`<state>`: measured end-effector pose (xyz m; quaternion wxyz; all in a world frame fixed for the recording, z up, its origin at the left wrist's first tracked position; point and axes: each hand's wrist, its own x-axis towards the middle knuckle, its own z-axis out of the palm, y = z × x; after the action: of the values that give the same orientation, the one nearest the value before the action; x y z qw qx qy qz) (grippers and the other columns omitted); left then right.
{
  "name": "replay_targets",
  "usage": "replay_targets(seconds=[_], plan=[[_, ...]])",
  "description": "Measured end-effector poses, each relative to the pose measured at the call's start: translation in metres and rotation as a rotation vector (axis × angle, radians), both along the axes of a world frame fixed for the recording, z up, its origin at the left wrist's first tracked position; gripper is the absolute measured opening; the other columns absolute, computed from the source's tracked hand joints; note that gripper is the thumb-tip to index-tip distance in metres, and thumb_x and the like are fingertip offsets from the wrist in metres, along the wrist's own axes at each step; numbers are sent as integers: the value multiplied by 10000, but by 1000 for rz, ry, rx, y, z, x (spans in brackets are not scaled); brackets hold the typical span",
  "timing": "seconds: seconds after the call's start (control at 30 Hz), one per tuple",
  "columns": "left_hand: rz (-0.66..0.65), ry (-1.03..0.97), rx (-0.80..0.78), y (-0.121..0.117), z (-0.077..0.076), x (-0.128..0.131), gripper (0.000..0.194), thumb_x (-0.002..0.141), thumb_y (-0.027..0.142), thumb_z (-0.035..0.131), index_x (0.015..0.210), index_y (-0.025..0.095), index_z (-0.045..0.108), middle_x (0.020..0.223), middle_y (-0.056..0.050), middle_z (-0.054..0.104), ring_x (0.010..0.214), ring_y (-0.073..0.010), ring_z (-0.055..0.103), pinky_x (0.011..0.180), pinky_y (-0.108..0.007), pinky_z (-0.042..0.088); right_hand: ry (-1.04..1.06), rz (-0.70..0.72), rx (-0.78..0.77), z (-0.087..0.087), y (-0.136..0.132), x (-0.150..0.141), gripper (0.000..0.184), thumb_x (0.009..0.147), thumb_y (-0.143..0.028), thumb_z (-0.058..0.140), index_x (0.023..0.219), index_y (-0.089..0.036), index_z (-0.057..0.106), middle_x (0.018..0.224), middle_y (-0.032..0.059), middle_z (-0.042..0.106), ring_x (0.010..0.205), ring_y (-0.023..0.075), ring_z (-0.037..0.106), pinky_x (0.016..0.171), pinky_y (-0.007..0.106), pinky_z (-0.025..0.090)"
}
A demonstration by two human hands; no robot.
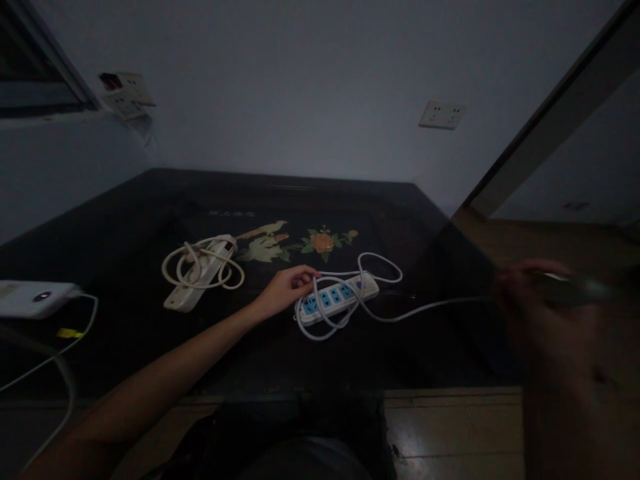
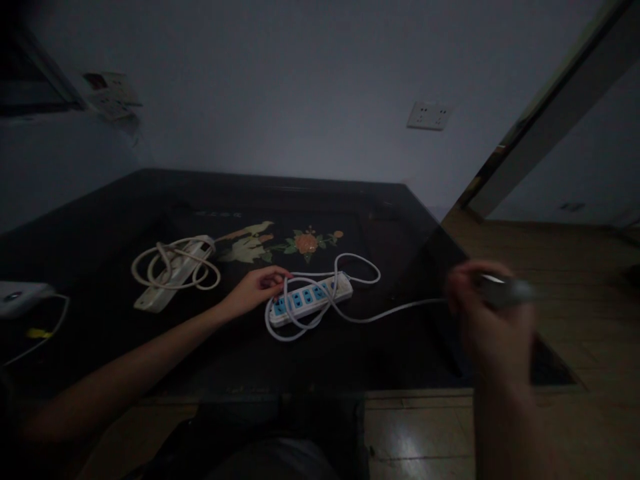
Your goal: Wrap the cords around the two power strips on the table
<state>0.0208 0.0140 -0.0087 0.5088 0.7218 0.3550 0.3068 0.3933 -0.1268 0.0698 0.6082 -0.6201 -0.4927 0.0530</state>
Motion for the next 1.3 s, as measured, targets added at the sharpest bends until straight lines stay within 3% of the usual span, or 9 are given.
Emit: replay_targets(seconds=[0.13,0.23,0.37,0.53,0.73,0.83,1.0,1.17,1.3], plan=[[24,-18,-16,-1,-5,-1,280,808,311,601,1037,151,604,751,-6,631,625,-106,590,608,-227,478,-507,530,-268,5,63,-114,138,798,-162,578,888,-210,669,889,51,681,823,194,638,715,303,496],[37,-36,-11,-2,-8,0,289,810,327,604,1038,150,615,790,-26,655,659,-116,608,634,-236,492,-840,575,-448,-11,86,-153,357,763,-51,540,1058,-218,653,1044,77,689,986,237,611,781,326,496],[43,-29,-4,-4,-9,-1,273,803,303,611,1027,148,616,791,-25,668,701,-129,632,684,-253,507,-1095,584,-649,-24,103,-172,284,807,-67,482,986,-190,664,1002,97,684,963,227,623,706,277,477],[54,-8,77,-5,-6,-3,243,809,264,593,1022,153,632,843,-35,690,767,-143,652,728,-260,511,-1084,512,-764,-16,106,-170,286,844,-112,415,999,-208,635,965,82,704,889,245,665,657,289,444],[34,143,209,-11,0,-7,243,838,256,536,1037,170,646,931,-47,712,838,-159,659,692,-237,504,-1000,292,-850,-7,108,-129,322,799,-122,441,1052,-196,626,994,132,704,901,291,660,662,312,421],[21,240,269,-13,0,-9,248,835,225,514,1045,182,640,952,-35,709,796,-144,652,669,-226,492,-863,194,-748,-3,110,-99,284,778,-121,451,978,-185,642,912,114,709,851,261,654,652,290,416],[0,433,358,-18,1,-10,341,803,193,528,1131,223,616,1046,-45,687,936,-186,633,829,-295,483,-582,244,-403,11,110,-64,196,716,-81,466,767,-163,636,677,41,664,656,182,609,611,256,414],[-107,456,358,-29,2,-11,610,784,223,566,1374,248,416,1305,-76,555,1148,-225,536,974,-358,414,-329,255,-224,35,120,-62,108,762,-160,536,753,-158,645,548,-4,602,492,131,534,506,235,388],[-186,490,397,-36,-2,-9,786,737,311,664,1438,254,311,1246,-94,558,1114,-254,524,956,-389,416,-173,315,-212,46,143,-75,89,791,-207,577,748,-145,624,475,-28,564,363,86,451,407,205,326]])
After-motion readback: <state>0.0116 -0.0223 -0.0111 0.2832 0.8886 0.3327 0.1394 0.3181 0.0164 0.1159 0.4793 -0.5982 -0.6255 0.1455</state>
